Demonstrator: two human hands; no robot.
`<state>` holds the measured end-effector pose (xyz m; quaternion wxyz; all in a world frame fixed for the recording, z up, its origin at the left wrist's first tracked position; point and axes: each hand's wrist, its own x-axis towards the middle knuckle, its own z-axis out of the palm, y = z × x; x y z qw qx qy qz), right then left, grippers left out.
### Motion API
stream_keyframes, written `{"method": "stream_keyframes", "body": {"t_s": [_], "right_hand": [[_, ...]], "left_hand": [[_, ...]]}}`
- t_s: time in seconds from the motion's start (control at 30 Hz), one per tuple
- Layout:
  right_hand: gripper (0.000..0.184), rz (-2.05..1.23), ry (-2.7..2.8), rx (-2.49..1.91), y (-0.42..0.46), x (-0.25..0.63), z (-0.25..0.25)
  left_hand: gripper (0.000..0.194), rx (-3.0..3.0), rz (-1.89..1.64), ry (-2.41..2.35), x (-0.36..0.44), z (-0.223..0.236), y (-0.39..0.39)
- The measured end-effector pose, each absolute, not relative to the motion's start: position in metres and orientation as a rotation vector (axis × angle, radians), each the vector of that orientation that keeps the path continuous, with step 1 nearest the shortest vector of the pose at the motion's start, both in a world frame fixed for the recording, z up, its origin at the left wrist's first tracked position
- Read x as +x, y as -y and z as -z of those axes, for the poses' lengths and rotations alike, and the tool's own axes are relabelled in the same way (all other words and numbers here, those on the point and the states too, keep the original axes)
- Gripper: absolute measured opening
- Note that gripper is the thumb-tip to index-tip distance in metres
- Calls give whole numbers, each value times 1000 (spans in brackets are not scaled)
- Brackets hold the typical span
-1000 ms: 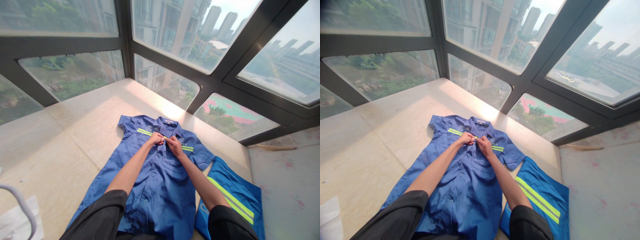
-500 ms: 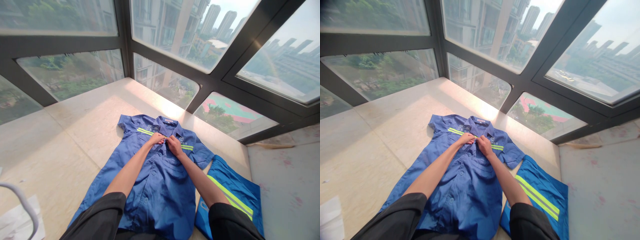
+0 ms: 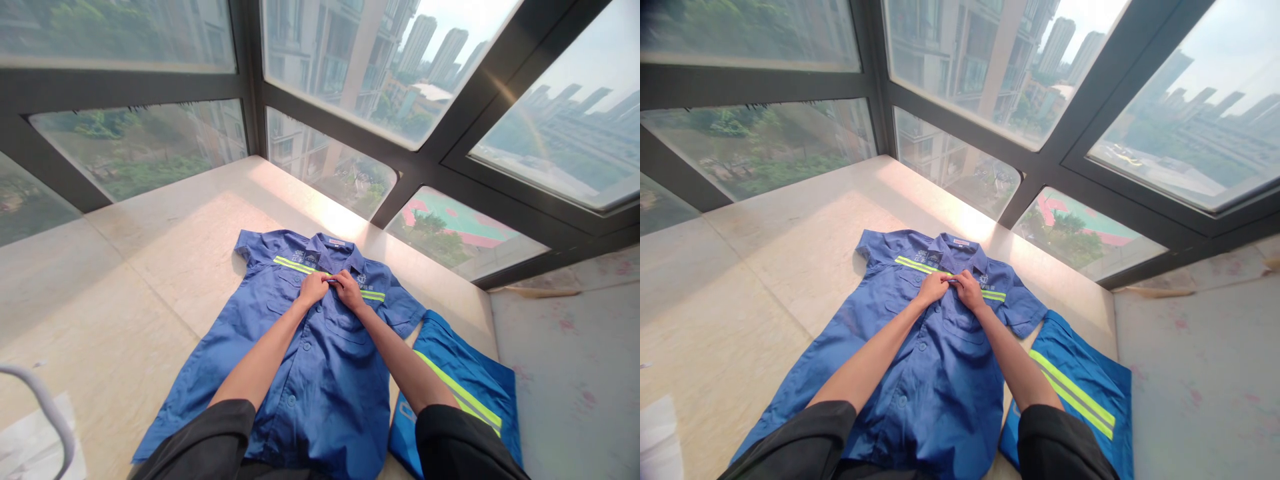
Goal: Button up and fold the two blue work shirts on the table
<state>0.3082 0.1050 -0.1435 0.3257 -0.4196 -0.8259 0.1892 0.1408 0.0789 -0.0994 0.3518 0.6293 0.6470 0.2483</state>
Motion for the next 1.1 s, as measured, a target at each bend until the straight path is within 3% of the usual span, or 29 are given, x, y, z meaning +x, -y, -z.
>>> {"method": "stream_keyframes", "body": {"t_s": [0.4,0.87,1.1], "right_hand": [[17,-775,2078,-1093,-116,313,146],[6,-756,2033,-1283,-118,304,140],[19,-727,1827,-1342,-110,299,141]], "left_hand": [[37,1698,-622,-1658,141,98,-80],[25,1589,-580,-1696,138,97,-91],[22,1591,-535,-1722,137,92,-89]]}}
